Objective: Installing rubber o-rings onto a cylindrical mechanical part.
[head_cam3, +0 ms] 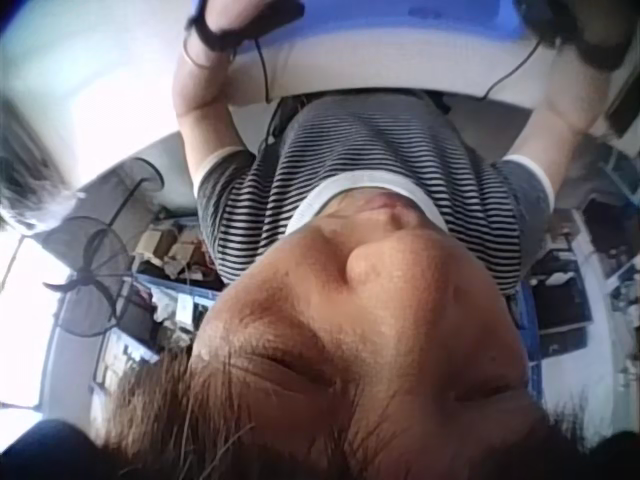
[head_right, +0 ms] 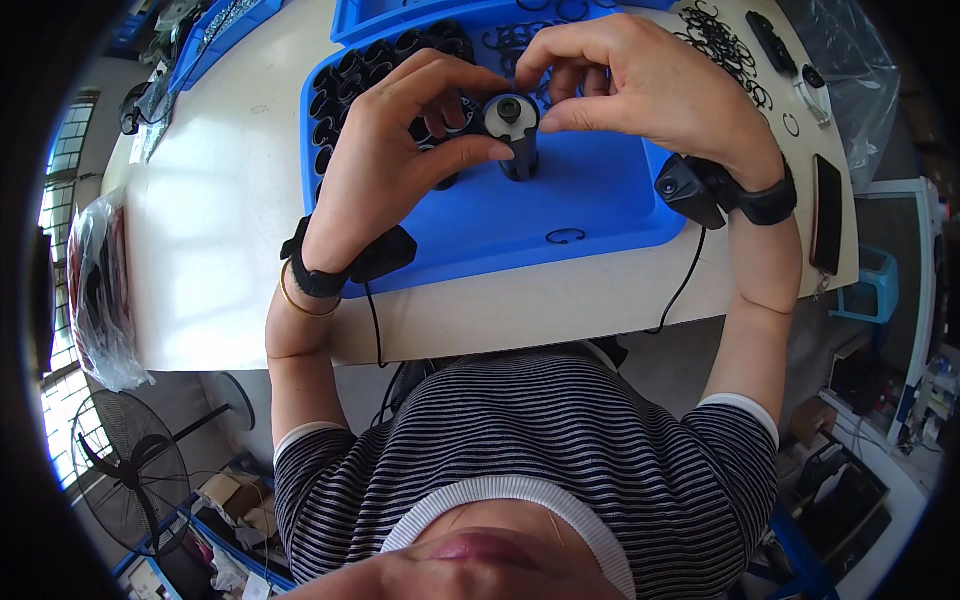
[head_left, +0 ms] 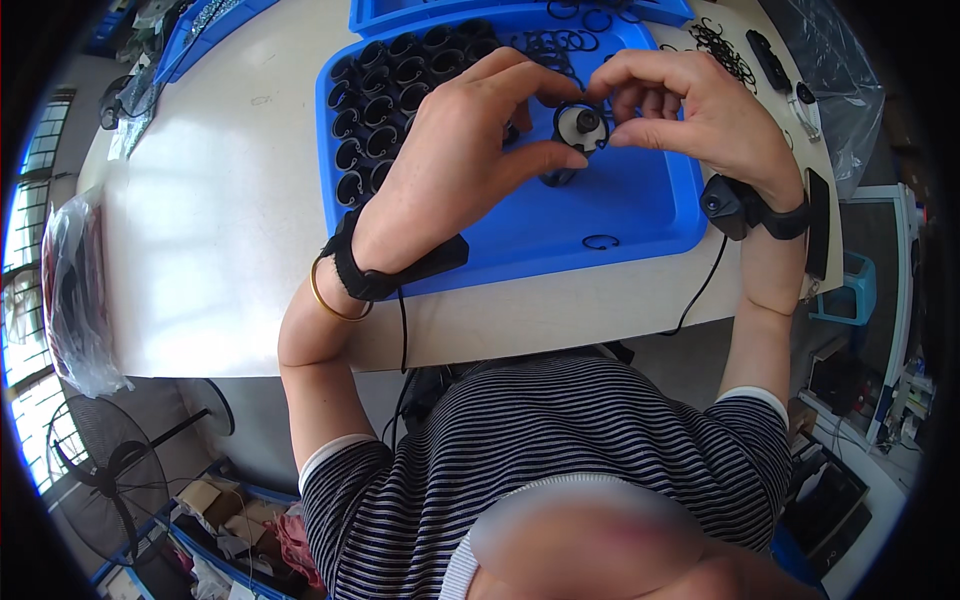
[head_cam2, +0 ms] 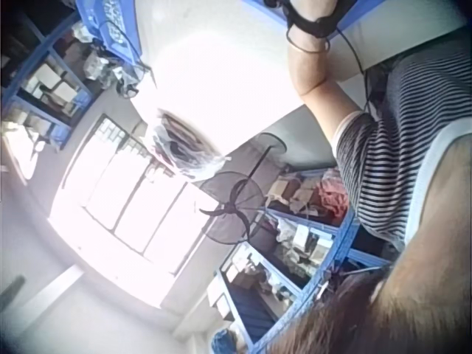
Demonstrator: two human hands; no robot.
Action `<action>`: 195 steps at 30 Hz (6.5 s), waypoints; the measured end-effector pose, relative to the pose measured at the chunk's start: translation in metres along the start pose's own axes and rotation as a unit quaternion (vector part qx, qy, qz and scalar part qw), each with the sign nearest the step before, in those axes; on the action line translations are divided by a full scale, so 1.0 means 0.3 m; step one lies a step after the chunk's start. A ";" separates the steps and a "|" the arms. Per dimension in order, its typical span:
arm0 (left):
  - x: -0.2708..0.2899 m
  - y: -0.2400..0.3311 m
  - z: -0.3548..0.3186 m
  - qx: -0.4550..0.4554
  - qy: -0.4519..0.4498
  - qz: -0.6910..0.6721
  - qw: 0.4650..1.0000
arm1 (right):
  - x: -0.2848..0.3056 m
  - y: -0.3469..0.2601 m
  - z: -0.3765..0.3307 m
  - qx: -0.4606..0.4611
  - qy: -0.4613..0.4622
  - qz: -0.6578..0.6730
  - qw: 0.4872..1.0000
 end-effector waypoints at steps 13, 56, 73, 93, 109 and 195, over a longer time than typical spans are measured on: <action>-0.009 -0.001 -0.002 0.014 -0.011 -0.013 1.000 | -0.001 -0.012 -0.003 0.014 0.002 -0.004 1.000; 0.000 -0.008 -0.006 0.008 -0.029 0.006 1.000 | 0.090 0.003 0.023 -0.092 0.039 0.012 0.995; 0.013 0.005 -0.005 0.015 -0.033 0.002 0.999 | -0.027 0.335 0.087 -0.137 -0.012 -0.330 0.934; 0.015 0.005 -0.011 -0.004 -0.034 0.002 0.999 | -0.013 0.324 0.059 -0.082 0.031 -0.317 0.944; 0.049 -0.031 0.001 0.057 0.004 -0.162 0.985 | 0.032 -0.130 -0.051 0.187 0.140 -0.118 0.965; 0.005 -0.009 0.006 0.001 -0.023 -0.057 0.998 | 0.029 -0.009 -0.025 0.080 0.046 -0.031 0.995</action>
Point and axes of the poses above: each hand's wrist, its own z-axis towards the middle knuckle, its own x-axis out of the back of the hand, y = z × x, the point moved 4 cm from there along z, towards the middle knuckle, and after that the axes turned 5 degrees about -x, right-handed, at the moved point
